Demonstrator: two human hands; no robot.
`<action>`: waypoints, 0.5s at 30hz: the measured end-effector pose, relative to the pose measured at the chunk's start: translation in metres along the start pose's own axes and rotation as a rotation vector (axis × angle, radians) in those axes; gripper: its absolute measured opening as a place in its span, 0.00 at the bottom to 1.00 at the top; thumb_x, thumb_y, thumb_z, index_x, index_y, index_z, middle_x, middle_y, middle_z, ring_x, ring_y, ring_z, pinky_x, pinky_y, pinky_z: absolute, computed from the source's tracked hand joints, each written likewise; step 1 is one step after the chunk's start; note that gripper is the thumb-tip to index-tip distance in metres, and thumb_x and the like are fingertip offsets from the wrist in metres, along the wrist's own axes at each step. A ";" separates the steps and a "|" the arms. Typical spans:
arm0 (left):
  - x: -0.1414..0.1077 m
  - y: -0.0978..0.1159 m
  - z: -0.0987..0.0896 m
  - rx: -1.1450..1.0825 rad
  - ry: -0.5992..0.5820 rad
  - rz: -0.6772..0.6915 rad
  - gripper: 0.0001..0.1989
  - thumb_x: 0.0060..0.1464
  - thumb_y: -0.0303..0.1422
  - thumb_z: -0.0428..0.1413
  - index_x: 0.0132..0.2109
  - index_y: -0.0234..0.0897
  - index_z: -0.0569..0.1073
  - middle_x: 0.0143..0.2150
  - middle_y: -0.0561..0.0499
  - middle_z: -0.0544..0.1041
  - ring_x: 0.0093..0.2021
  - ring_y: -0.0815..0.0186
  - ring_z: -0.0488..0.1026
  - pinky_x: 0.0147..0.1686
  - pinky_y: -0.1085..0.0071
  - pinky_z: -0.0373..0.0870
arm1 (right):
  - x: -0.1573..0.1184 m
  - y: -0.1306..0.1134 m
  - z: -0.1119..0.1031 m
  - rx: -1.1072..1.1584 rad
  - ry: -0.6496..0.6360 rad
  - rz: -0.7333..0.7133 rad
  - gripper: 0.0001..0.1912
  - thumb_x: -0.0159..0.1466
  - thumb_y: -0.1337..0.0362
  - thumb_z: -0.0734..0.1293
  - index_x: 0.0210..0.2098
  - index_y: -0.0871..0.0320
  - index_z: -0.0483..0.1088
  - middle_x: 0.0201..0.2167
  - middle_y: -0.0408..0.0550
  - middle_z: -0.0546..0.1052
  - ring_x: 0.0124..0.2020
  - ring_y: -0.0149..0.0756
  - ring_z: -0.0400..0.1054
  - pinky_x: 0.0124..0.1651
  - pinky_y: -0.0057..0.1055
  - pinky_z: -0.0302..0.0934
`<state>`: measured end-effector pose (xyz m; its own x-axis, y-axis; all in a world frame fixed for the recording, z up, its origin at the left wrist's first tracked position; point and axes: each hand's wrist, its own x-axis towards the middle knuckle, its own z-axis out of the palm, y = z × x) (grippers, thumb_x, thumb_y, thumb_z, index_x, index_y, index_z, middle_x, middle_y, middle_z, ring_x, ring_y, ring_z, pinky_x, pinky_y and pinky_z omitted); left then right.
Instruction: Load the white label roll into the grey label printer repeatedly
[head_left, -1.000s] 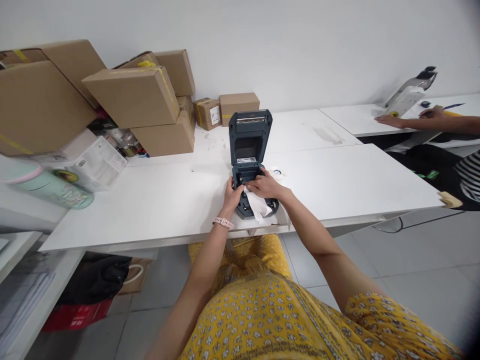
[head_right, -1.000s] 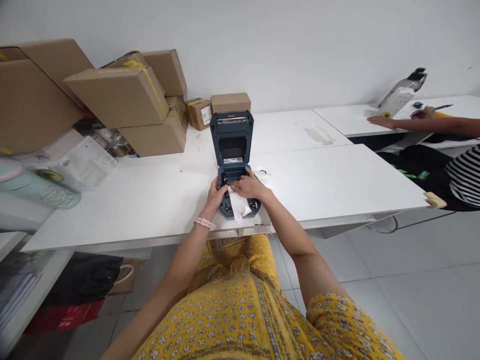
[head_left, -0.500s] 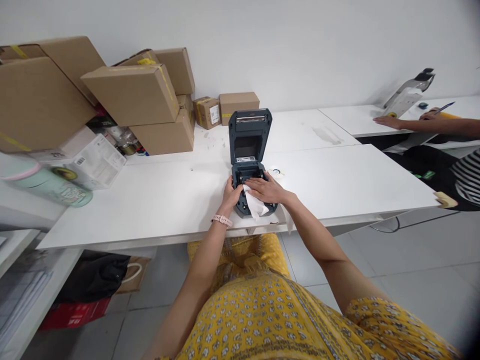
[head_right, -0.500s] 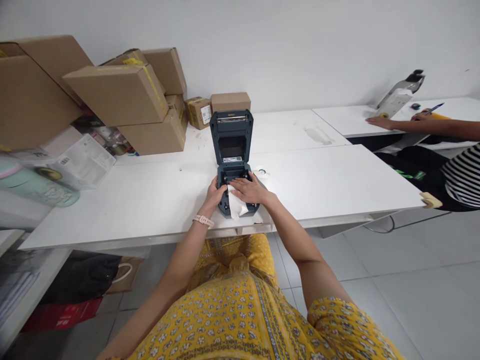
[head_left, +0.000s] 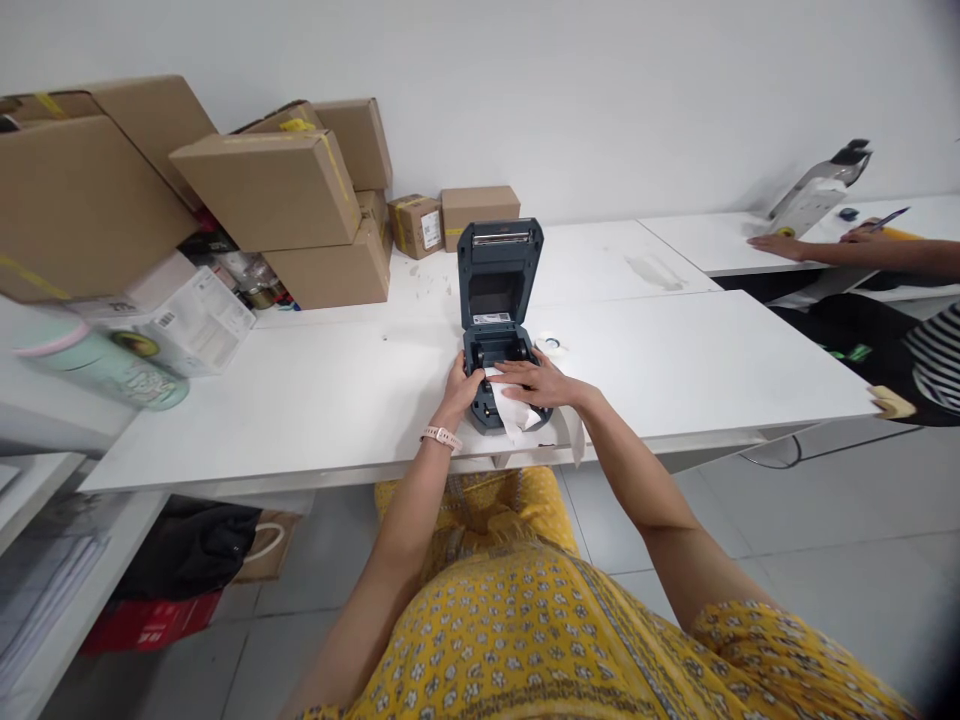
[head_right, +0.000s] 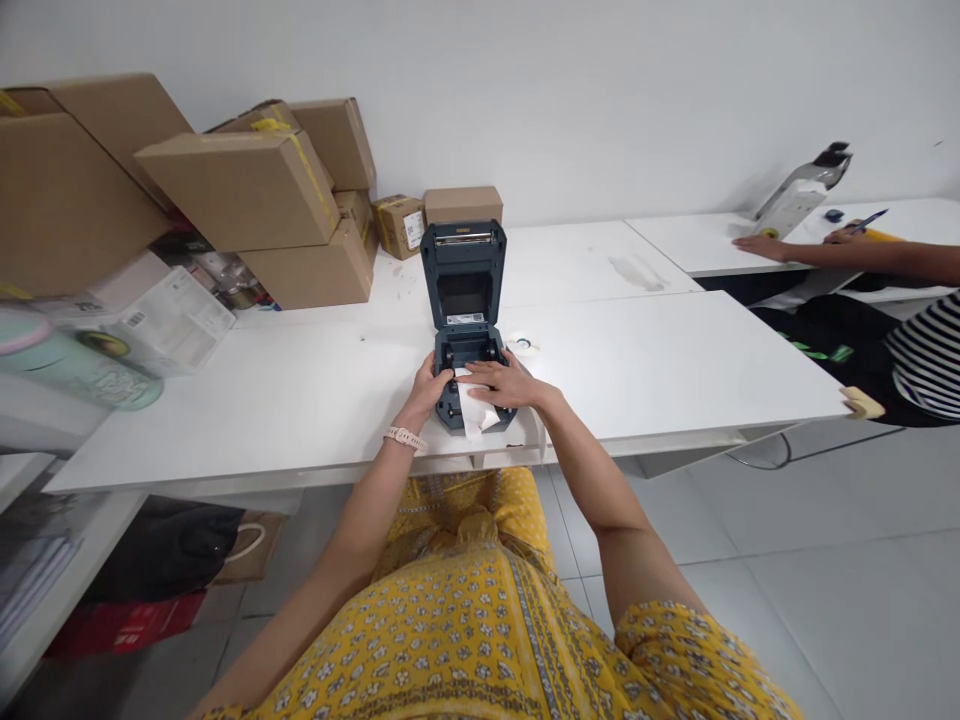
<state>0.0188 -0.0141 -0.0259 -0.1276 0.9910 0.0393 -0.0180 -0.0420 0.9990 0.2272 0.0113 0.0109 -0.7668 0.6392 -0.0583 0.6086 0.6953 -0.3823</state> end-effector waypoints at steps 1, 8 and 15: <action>0.000 0.000 0.000 -0.008 -0.002 -0.005 0.25 0.48 0.28 0.57 0.55 0.36 0.72 0.53 0.44 0.80 0.52 0.58 0.76 0.54 0.63 0.73 | 0.000 0.000 0.000 -0.007 0.002 -0.006 0.27 0.74 0.47 0.58 0.70 0.41 0.64 0.74 0.48 0.60 0.75 0.55 0.55 0.74 0.70 0.31; 0.000 -0.002 0.000 -0.022 0.017 -0.014 0.26 0.49 0.30 0.58 0.57 0.36 0.72 0.53 0.43 0.80 0.52 0.56 0.77 0.54 0.60 0.73 | -0.003 -0.009 -0.001 -0.070 -0.001 0.004 0.32 0.72 0.42 0.61 0.72 0.43 0.61 0.75 0.52 0.58 0.76 0.53 0.54 0.75 0.67 0.31; 0.001 -0.007 -0.001 -0.046 0.019 -0.030 0.28 0.50 0.32 0.61 0.59 0.37 0.71 0.58 0.41 0.79 0.57 0.53 0.76 0.59 0.57 0.71 | -0.009 -0.017 0.005 -0.138 0.033 0.020 0.37 0.71 0.39 0.60 0.74 0.47 0.57 0.75 0.52 0.57 0.76 0.57 0.51 0.74 0.70 0.33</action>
<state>0.0176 -0.0126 -0.0324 -0.1451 0.9894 0.0088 -0.0680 -0.0189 0.9975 0.2228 -0.0082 0.0136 -0.7483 0.6626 -0.0336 0.6480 0.7191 -0.2507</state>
